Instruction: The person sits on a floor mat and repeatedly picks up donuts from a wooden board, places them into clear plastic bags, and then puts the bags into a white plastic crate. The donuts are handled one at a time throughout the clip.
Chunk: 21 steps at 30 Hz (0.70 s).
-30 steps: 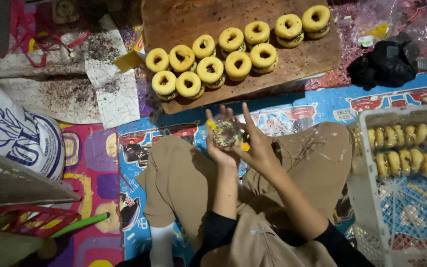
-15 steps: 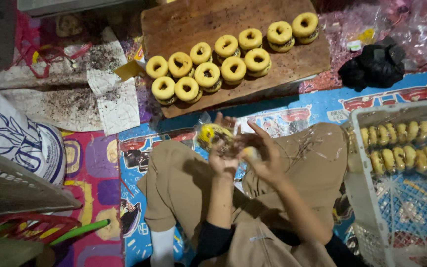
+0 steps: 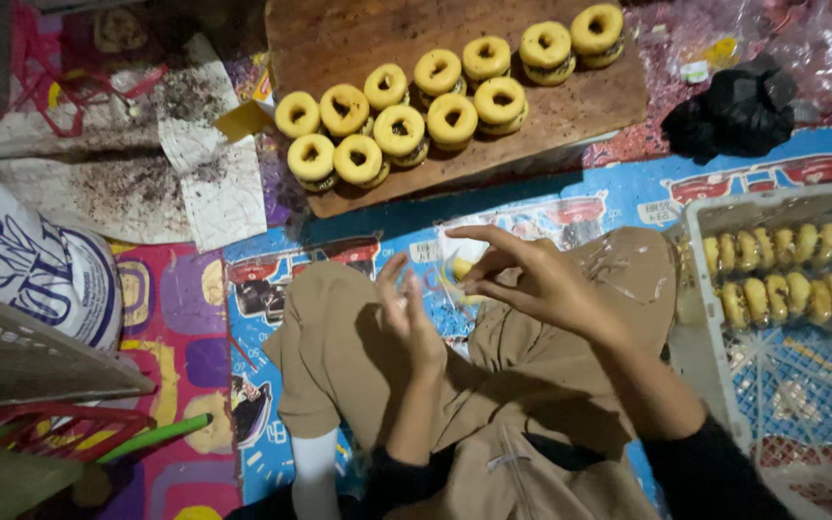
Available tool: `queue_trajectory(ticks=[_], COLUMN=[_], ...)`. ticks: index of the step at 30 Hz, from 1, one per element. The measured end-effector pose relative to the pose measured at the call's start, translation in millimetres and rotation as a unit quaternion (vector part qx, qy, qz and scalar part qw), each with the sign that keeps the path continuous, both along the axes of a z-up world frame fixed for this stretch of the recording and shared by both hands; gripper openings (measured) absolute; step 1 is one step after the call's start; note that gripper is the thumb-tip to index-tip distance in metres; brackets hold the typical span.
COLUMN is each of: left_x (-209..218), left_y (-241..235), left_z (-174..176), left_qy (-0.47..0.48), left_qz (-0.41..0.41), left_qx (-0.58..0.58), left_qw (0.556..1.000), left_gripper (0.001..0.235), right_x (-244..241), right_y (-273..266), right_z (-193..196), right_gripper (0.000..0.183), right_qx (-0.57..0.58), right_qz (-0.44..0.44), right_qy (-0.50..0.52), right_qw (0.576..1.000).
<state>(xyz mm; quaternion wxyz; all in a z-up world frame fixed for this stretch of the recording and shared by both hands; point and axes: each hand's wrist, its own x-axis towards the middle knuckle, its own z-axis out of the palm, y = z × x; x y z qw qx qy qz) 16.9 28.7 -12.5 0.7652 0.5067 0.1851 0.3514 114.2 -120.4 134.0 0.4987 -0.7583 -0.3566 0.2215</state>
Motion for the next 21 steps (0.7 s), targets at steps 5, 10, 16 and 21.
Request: queue_trajectory(ticks=[5,10,16,21], left_x=[25,1,-21,-29], left_y=[21,31,17,18], left_z=[89,141,168,174], left_qy=[-0.088,-0.084,-0.072,-0.086], left_qz=[-0.243,-0.079,-0.054,-0.016], left_qx=[0.335,0.590,0.517,0.599], left_qw=[0.906,0.799,0.851,0.796], left_gripper=[0.027,0.020,0.019,0.014], right_x=[5,-2,-12,3], right_y=[-21,-47,-23,-13], right_z=[20,13,-9,-51], right_gripper=[0.064,0.030,0.026,0.011], right_qx=[0.093,0.235,0.179,0.131], right_qz=[0.047,-0.014,-0.018,-0.133], right_qy=[-0.035,0.026,-0.423,-0.646], right_qw=[0.994,0.971,0.888,0.740])
